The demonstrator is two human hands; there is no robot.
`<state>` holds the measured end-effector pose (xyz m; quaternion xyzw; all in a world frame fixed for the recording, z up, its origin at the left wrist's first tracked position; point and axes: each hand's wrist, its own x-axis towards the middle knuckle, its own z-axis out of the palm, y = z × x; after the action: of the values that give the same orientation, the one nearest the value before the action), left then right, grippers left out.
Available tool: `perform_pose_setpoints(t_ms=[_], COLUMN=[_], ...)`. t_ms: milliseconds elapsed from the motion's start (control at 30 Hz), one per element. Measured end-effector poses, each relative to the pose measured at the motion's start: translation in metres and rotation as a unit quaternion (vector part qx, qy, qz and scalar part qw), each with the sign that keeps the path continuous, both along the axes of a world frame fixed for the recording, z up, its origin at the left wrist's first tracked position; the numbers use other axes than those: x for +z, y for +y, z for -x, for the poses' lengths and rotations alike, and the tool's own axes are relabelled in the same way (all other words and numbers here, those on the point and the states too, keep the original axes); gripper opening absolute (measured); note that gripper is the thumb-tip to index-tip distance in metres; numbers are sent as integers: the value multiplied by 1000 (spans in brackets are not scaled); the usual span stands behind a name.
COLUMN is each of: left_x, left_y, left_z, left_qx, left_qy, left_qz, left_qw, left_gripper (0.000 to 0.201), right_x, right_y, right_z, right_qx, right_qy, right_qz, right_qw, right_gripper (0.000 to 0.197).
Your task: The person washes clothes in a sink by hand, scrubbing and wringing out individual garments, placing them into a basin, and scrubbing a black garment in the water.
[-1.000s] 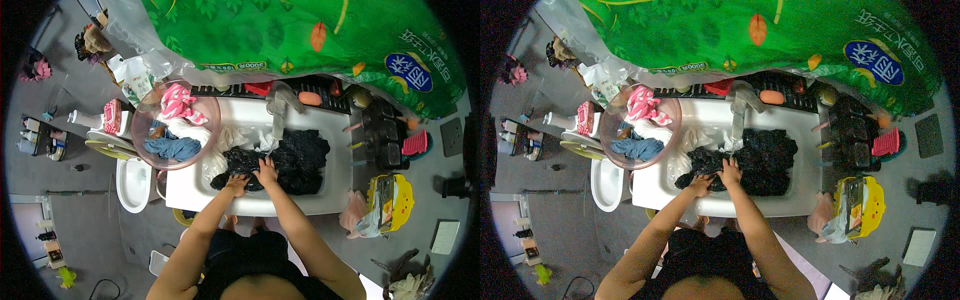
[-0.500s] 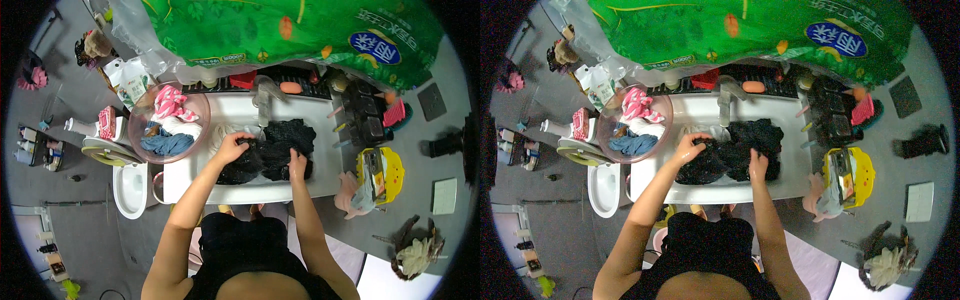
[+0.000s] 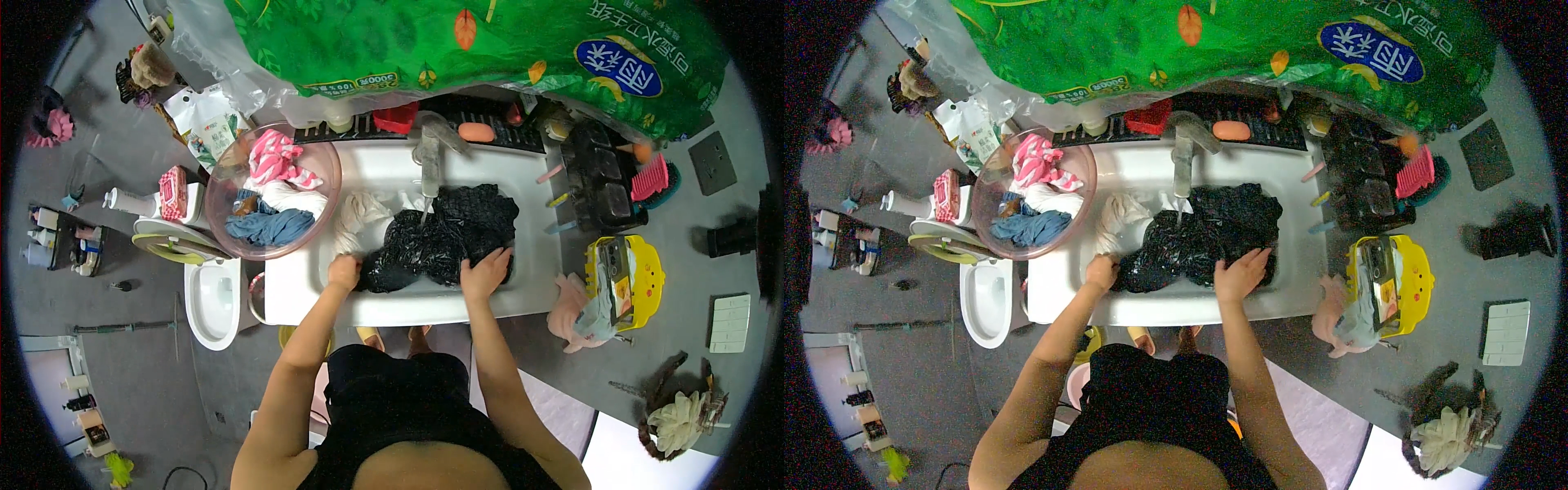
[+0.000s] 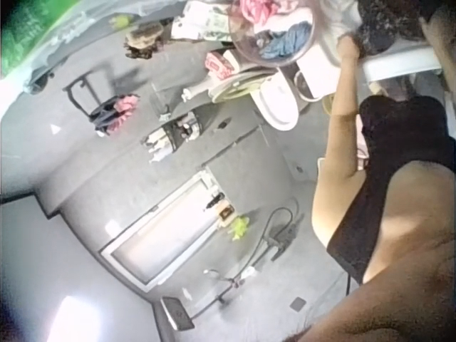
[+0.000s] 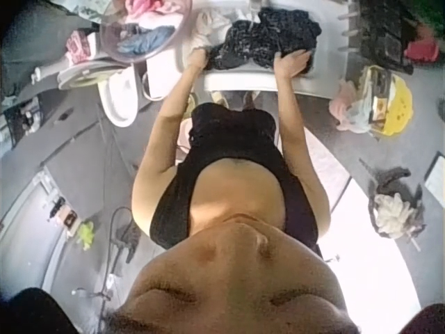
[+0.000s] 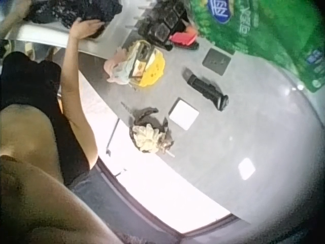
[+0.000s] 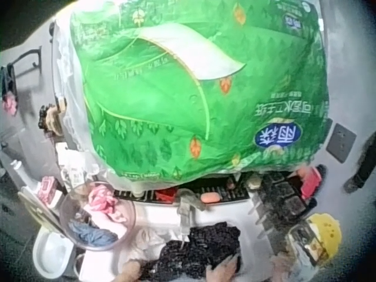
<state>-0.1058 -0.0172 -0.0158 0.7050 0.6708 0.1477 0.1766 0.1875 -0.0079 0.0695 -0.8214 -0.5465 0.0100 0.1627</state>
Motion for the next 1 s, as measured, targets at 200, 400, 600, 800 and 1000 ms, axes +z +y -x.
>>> perform_pose_setpoints(t_ms=[200,400,600,800,1000], left_x=[64,143,160,126,149], left_y=[37,43,34,20,30], left_z=[-23,-27,2,5,7], left_qx=[142,167,149,178,130], left_qy=[-396,-752,-738,-626,-752], left_qz=[143,267,260,212,172], left_qw=[896,579,605,729,623], left_gripper=[25,27,20,46,13], right_x=[-9,-53,-20,24,-4], right_y=[-13,-20,-3,14,-1], right_z=[57,92,43,25,-1], right_qx=[346,307,170,148,218], right_qy=[255,317,618,704,565], right_qz=[88,56,91,44,86], right_qw=[899,896,762,693,791], right_gripper=[66,35,29,24,16])
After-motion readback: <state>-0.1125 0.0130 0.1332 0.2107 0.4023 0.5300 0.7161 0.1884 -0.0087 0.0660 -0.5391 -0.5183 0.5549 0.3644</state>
